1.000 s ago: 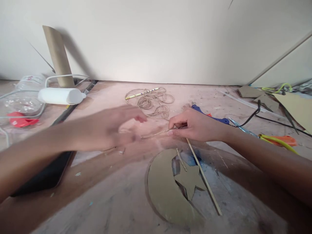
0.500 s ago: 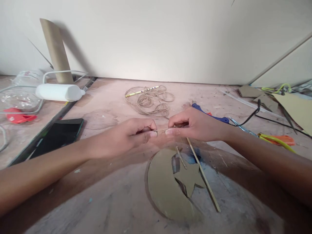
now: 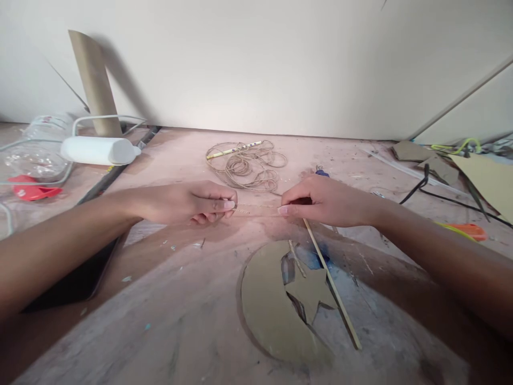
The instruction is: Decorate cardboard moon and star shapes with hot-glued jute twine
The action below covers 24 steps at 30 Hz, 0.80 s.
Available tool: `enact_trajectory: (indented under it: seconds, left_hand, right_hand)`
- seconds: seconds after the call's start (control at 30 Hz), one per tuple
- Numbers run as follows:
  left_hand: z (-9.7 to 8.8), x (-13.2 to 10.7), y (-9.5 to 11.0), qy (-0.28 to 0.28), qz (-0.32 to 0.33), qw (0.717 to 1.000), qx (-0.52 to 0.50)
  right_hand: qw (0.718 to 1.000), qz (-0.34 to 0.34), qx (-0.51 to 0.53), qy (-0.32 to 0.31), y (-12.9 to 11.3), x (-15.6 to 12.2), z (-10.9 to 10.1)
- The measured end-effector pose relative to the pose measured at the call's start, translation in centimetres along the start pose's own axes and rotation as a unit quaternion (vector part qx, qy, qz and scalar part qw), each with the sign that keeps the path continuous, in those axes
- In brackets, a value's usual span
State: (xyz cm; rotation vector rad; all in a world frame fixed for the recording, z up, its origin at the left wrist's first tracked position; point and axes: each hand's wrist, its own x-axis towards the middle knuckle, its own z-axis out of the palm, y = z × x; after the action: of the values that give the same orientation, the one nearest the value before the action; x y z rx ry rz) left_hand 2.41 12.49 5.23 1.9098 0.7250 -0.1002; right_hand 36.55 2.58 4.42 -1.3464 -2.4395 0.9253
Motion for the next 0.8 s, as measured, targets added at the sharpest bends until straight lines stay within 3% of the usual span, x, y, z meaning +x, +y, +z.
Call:
enact_trajectory:
  seconds: [0.3,0.57,0.8]
  left_hand:
    - [-0.4,-0.3,-2.1,0.065,-0.039,0.996,0.045]
    - [-0.3,-0.2,-2.9,0.068,-0.043,0.996,0.048]
    - [0.0,-0.4,-2.5,0.082,-0.027,0.994,0.067]
  right_hand:
    - [0.998,0.026,-0.001,-0.057,-0.2,-0.7,-1.1]
    - [0.992,0.063,0.006,-0.109,-0.5,-1.1,-2.4]
    - [0.991,0.081,-0.011,-0.109,0.5,-1.3,-2.6]
